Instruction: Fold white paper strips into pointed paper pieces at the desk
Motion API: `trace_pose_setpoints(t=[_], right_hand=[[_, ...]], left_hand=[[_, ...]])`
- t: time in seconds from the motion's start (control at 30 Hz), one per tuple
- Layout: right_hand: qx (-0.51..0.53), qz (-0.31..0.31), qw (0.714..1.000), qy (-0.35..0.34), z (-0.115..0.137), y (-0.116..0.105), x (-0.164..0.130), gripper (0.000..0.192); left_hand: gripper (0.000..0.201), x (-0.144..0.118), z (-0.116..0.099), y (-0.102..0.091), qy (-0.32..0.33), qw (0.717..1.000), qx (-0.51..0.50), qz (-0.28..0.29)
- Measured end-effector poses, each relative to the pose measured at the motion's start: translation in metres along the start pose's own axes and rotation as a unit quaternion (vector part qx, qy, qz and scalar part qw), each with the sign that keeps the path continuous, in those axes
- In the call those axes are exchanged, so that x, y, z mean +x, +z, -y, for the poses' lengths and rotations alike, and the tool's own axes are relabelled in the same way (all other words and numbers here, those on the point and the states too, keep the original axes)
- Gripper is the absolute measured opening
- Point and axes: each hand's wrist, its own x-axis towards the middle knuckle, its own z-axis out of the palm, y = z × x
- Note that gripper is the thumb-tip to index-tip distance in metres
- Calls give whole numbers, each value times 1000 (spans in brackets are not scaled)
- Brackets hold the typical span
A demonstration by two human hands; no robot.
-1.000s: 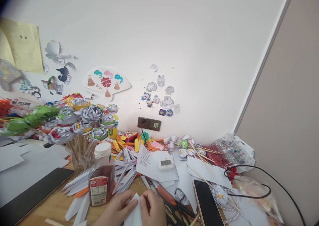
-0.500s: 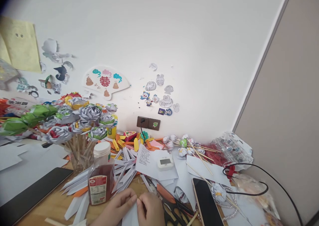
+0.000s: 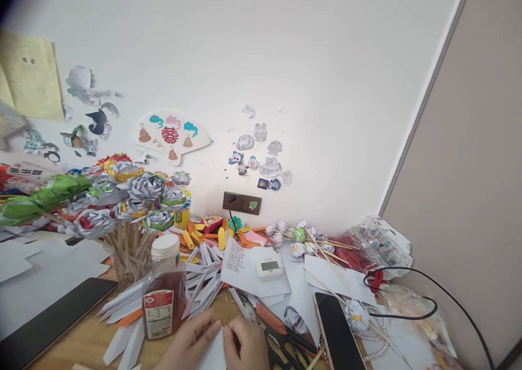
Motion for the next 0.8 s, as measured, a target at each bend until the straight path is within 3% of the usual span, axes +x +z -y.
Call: trace_pose_setpoints(t=[0.23, 0.43, 0.53, 0.63, 0.8], right_hand=[[23, -11, 1000, 17, 1, -2, 0, 25], [100, -87, 984, 120, -7, -5, 3, 26], [158, -75, 975, 135, -5, -6, 4, 25], [190, -16, 975, 116, -4, 0, 1, 23], [168, 11, 984, 62, -9, 15, -8, 19]], left_hand=[[34, 3, -4, -4, -23, 998, -57, 13], [42, -1, -8, 0, -62, 976, -149, 146], [46, -1, -8, 1, -77, 979, -154, 107], [46, 2, -3, 1, -90, 982, -156, 48], [40, 9, 11, 1, -97, 981, -170, -2]])
